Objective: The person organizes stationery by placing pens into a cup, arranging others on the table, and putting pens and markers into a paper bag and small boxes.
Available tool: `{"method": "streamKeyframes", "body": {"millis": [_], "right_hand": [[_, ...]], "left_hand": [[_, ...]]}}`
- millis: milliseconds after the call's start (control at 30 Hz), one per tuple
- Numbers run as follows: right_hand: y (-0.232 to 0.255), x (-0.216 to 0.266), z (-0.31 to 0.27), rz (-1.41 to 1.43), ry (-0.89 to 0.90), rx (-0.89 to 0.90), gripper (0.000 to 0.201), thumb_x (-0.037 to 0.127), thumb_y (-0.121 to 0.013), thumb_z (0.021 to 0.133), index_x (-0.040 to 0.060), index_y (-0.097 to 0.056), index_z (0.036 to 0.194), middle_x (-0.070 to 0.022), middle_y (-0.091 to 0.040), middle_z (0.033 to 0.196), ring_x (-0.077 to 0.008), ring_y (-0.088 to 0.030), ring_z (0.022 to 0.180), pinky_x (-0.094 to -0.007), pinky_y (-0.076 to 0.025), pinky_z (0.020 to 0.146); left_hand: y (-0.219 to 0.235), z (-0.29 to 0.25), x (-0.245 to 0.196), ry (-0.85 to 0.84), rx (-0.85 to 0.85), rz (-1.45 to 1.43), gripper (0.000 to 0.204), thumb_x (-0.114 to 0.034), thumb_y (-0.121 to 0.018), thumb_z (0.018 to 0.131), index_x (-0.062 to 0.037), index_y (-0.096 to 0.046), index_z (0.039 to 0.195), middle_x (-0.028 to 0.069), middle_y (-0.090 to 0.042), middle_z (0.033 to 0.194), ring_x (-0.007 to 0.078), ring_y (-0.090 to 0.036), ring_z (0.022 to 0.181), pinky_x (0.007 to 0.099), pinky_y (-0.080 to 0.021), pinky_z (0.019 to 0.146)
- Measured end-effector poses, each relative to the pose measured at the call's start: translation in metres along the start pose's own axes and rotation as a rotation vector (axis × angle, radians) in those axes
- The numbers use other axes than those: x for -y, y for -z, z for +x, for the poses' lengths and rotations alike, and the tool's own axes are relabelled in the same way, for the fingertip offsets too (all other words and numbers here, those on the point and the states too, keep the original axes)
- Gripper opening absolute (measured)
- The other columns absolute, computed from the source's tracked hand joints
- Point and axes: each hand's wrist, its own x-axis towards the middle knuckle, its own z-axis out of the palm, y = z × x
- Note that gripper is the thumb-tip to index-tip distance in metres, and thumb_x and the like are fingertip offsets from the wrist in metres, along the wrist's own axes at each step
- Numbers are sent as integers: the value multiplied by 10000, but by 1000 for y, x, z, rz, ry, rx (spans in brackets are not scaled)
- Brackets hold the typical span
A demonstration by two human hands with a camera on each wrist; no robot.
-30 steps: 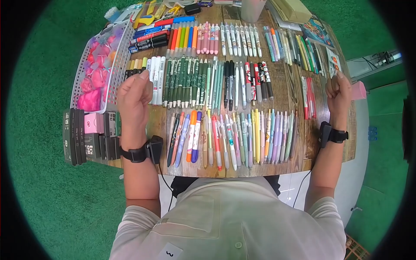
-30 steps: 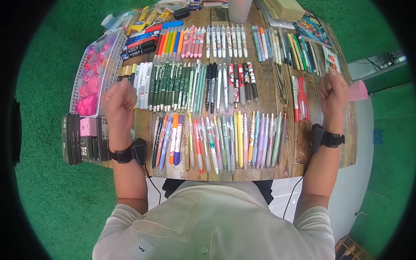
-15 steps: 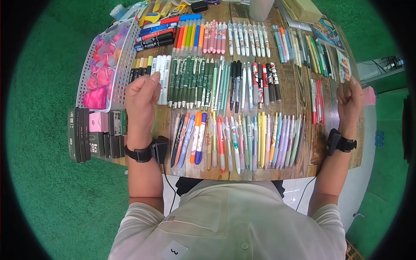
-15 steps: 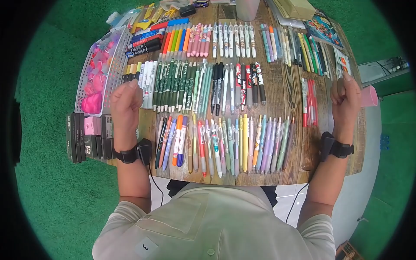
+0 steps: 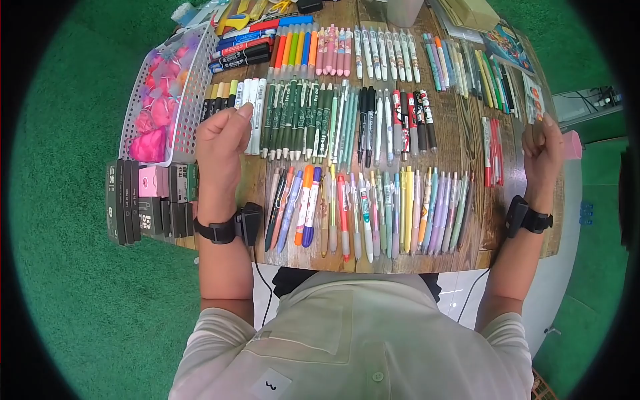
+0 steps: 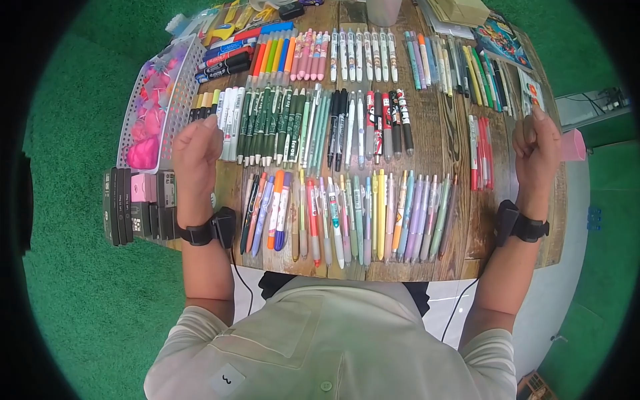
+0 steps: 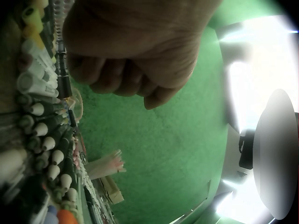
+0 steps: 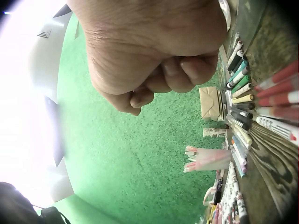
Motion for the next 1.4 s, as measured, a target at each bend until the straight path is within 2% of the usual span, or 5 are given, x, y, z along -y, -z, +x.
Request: {"method": "streamKeyframes", "body": {"millis": [467,767,933,1200,1400], "right_hand": [[-4,2,-2,-30,44,-7,426,258,-564,1064,116,-441,682,45,-336,580,-65,-278,476,-258,-216,443],[-5,-1,-4,-92,12,43,349,250,-602,1054,105,-517,748,49,-384,632,-50,-313,508,-240,-239,460],[-3,-7,-5,-108,4,66,304,247,-613,1050,98,-550,792,53,-405,657,-41,-317,519,-236,-240,469],[-35,4,-14,-195,-40,-23,380,279,-611,1048,128,-475,728,73,-330,622,-46,-295,529,-234,-229,485],[-85,18,-13,-488,-101,201,256,268,-697,990,70,-663,832,68,-512,674,-33,-434,568,-235,-318,510]], "left_hand": [[-1,-3,-1,-21,2,72,459,-168,-675,1014,-141,-446,618,-106,-354,604,12,-251,553,253,-185,511],[-4,-5,-9,-23,10,172,417,-205,-691,1008,-97,-541,635,-78,-457,618,21,-354,582,244,-264,543],[-9,-5,-9,15,35,194,351,-226,-700,999,-44,-665,701,-19,-614,668,38,-486,619,232,-363,593],[-18,-2,-14,27,131,285,240,-225,-725,977,-10,-762,875,-8,-671,740,52,-570,696,235,-435,658],[-36,21,-46,-90,245,640,219,-212,-767,924,1,-764,977,29,-733,833,88,-645,759,264,-514,714]]}}
